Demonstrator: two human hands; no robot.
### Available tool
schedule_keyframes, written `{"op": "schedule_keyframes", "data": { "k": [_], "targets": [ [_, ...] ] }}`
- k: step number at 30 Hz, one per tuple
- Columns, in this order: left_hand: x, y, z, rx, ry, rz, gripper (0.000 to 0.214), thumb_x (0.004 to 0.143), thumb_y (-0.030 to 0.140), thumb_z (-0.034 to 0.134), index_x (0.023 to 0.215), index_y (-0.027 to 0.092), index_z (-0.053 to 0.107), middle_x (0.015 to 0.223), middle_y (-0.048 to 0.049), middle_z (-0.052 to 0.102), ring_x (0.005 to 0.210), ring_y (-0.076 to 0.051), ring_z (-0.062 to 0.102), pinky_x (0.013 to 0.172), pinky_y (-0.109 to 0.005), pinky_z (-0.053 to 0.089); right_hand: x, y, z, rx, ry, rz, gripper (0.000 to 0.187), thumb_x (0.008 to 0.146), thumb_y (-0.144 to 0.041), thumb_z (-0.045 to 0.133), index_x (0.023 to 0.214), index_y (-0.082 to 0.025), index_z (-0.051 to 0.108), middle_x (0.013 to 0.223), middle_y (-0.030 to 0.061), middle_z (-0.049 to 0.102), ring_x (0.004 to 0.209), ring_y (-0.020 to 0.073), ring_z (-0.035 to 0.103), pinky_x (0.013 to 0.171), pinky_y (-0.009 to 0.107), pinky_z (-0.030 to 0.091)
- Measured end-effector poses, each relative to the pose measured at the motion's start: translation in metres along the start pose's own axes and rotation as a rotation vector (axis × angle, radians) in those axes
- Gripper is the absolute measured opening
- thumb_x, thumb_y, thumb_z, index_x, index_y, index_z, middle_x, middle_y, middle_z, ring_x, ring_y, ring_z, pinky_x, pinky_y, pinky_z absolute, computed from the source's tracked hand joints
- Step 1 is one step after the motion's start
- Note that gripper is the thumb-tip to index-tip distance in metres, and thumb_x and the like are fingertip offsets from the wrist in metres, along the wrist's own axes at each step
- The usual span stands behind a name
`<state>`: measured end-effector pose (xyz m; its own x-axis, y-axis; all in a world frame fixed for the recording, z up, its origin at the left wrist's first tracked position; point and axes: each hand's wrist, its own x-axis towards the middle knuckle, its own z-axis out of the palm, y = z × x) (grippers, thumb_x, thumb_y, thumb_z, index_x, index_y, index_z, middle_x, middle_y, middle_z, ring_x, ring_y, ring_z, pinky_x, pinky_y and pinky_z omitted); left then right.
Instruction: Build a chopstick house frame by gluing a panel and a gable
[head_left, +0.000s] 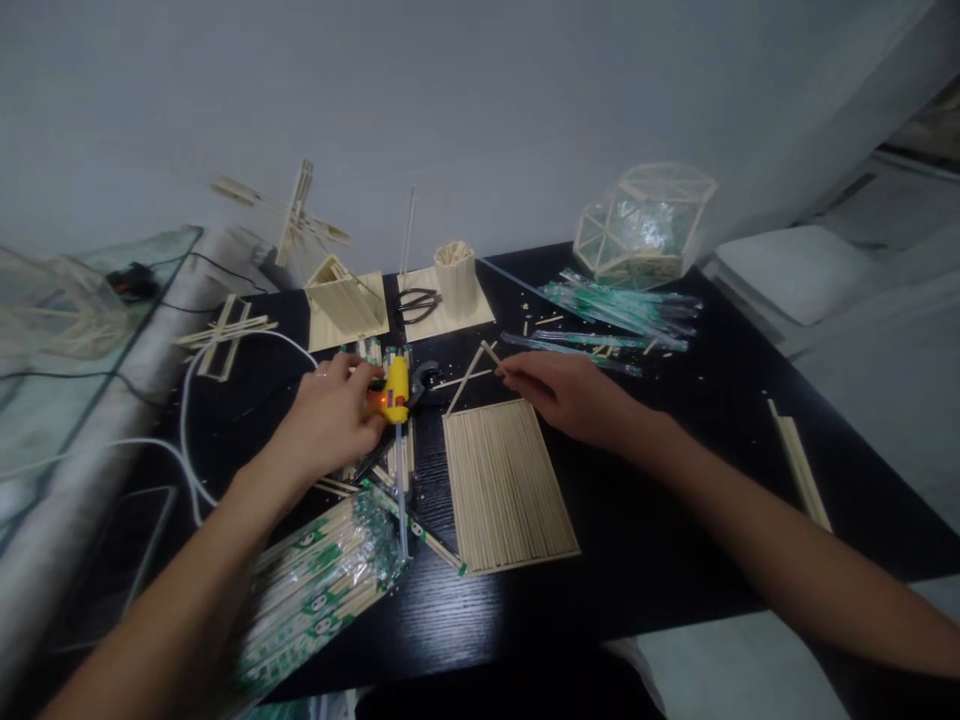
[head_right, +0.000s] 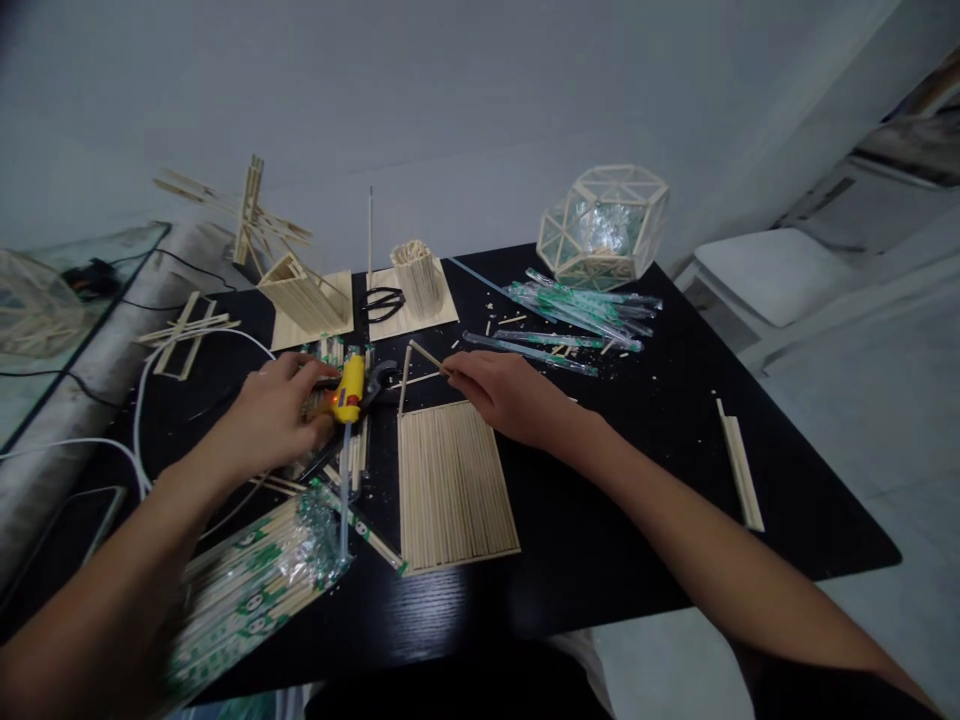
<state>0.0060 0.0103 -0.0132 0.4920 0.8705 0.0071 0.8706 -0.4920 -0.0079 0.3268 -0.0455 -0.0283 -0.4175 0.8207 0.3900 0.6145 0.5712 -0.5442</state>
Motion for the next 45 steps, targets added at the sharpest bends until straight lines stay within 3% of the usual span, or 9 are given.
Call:
{"op": "schedule_keyframes", "data": {
  "k": [3,6,9,12,25,45],
  "targets": [
    [0.005,0.021,-0.03,-0.181,0.136,0.024,0.036,0.092,0.035,0.053,0.118,0.015,0.068,0.115,-0.0156,0.066,0.108,-0.035,0.066,0.094,-0.05,0.053,0.001,0.0,0.0,-0.003,-0.002,0.008,0.016,0.105,-0.022,0.055,0.111,-0.018,0.069,0.103,0.0066,0.078,0.091,0.0199,0.074,0.081,0.031,0.054],
    [0.012,0.052,-0.054,-0.421,0.251,0.171,0.027,0.099,0.04,0.057,0.11,0.019,0.07,0.104,-0.0075,0.07,0.097,-0.024,0.068,0.087,-0.038,0.053,0.001,0.001,0.001,-0.019,0.017,0.001,0.015,0.104,-0.021,0.056,0.109,-0.017,0.07,0.097,0.0061,0.078,0.085,0.019,0.073,0.077,0.029,0.052],
    [0.021,0.08,-0.061,-0.53,0.316,0.285,0.022,0.095,0.038,0.07,0.107,0.02,0.071,0.099,-0.0044,0.073,0.089,-0.019,0.068,0.08,-0.032,0.052,0.0,0.002,0.002,-0.029,0.039,-0.017,0.015,0.103,-0.018,0.057,0.111,-0.016,0.071,0.096,0.0061,0.079,0.083,0.018,0.073,0.077,0.029,0.052],
    [0.029,0.093,-0.055,-0.618,0.37,0.272,0.013,0.093,0.029,0.075,0.102,0.02,0.072,0.089,-0.0011,0.074,0.079,-0.015,0.068,0.072,-0.028,0.05,-0.002,0.001,0.003,-0.028,0.048,-0.024,0.015,0.103,-0.017,0.058,0.11,-0.016,0.071,0.097,0.0062,0.079,0.082,0.0174,0.072,0.077,0.028,0.053],
    [0.027,0.092,-0.045,-0.746,0.404,0.169,0.012,0.093,0.035,0.076,0.097,0.024,0.08,0.087,-0.0003,0.08,0.072,-0.013,0.069,0.067,-0.026,0.052,-0.002,-0.002,0.002,-0.007,0.029,0.027,0.017,0.106,-0.025,0.055,0.111,-0.019,0.07,0.1,0.0061,0.079,0.088,0.0191,0.073,0.081,0.031,0.055],
    [0.028,0.087,-0.04,-0.735,0.41,0.157,0.016,0.093,0.039,0.075,0.096,0.024,0.08,0.088,-0.0008,0.08,0.073,-0.013,0.069,0.068,-0.026,0.054,-0.003,0.0,0.003,-0.013,0.025,0.024,0.018,0.107,-0.026,0.054,0.114,-0.02,0.07,0.106,0.0066,0.08,0.093,0.02,0.075,0.083,0.032,0.055]
  ]
}}
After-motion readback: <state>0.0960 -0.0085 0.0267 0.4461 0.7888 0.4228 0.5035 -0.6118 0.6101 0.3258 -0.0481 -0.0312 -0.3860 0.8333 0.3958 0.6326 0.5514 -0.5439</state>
